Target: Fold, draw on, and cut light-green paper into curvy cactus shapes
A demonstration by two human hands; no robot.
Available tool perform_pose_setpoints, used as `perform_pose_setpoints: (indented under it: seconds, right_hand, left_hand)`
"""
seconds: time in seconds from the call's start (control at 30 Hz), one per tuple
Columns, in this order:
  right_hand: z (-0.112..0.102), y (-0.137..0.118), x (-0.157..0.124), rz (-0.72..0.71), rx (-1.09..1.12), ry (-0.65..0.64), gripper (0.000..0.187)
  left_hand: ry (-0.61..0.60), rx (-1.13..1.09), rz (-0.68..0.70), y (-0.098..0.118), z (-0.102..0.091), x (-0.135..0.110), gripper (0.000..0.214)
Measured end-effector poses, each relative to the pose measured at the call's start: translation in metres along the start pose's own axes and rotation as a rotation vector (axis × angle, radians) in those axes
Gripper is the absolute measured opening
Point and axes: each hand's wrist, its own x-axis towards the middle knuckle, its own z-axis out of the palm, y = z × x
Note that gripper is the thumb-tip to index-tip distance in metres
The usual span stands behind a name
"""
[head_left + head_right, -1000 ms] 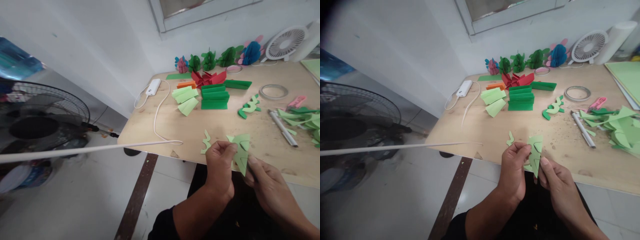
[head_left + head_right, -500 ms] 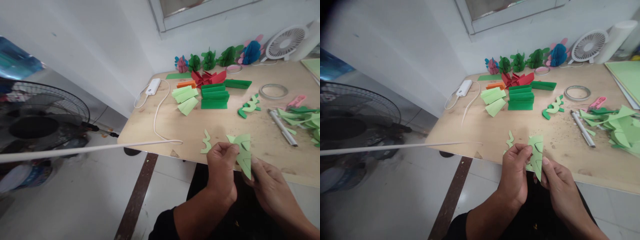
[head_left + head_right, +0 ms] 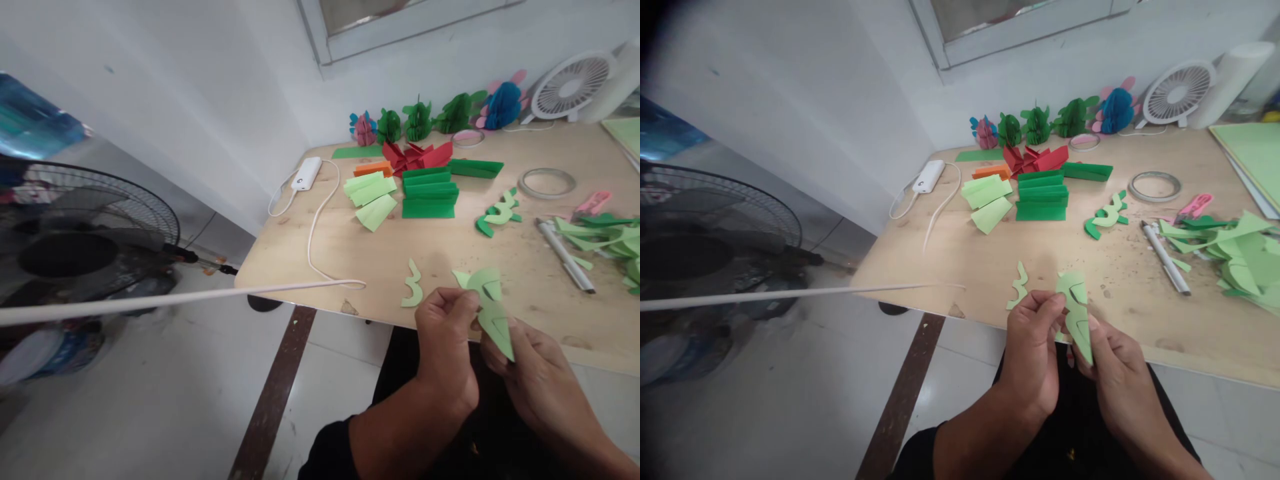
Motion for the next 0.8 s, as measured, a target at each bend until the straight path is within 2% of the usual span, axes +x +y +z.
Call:
perform_pose_setpoints:
  seconds: [0.13,0.8]
  right_hand:
    - [0.0004,-0.0043,0.0005,-0.01,0.027,-0.009,0.06]
    - [-0.0051,0.0014,0.0018,0.023,-0.022,0.004,0.053]
  left_hand:
    - [0.013,-0.004,-0.024,-0.0001,0.0,-0.0005,0.035]
    - [0.029,0.005,0.04,0.005,0.0011,0.0029,0.029]
